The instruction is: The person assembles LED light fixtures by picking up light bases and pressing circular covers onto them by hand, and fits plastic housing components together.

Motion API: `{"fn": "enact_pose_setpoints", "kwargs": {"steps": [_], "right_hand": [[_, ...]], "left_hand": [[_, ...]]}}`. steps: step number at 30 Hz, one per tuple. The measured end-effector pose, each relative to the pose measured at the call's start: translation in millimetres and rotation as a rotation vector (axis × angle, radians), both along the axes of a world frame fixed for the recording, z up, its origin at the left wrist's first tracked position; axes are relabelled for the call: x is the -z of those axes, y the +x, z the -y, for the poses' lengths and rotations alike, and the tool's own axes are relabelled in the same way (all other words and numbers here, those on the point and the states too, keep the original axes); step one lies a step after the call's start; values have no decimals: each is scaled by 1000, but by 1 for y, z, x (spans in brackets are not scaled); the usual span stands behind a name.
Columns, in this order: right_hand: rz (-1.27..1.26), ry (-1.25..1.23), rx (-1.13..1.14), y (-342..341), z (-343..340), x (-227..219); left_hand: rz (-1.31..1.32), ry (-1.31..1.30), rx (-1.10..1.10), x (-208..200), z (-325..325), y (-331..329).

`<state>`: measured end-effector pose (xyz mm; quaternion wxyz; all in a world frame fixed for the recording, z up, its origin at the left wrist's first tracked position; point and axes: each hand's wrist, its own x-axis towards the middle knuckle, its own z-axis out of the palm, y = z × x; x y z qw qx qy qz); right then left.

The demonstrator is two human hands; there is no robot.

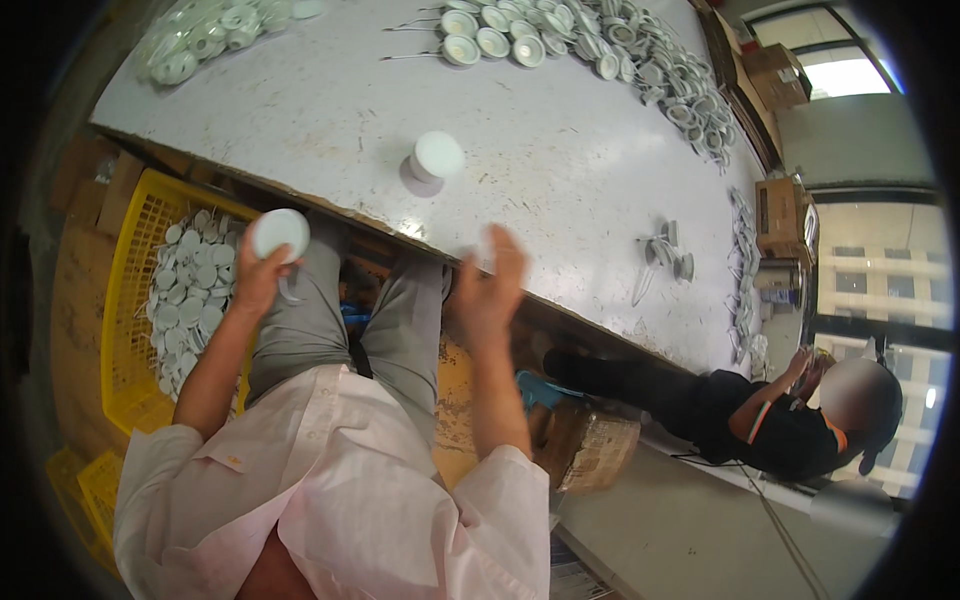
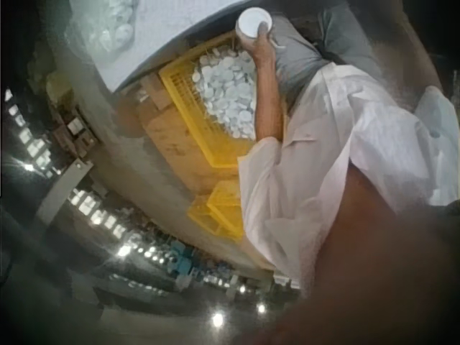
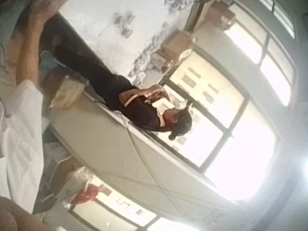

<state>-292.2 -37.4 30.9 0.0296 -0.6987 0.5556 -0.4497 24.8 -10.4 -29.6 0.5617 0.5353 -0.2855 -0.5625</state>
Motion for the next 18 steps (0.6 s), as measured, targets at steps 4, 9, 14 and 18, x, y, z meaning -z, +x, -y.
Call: {"fn": "enact_pose_setpoints", "kwargs": {"steps": [4,9,14,18], "right_hand": [[-400,-125,677,-192,43,34],[-328,555,1240,-298,42,30],[0,514,1085,-308,30,46],[313,260,838,-263,0,60]], "left_hand": [[123,175,-301,68,-14,108],[228,451,-414,134,-80,229],[576,717,-494,207,-154,313],[968,566,-362,224,-137,305]]}}
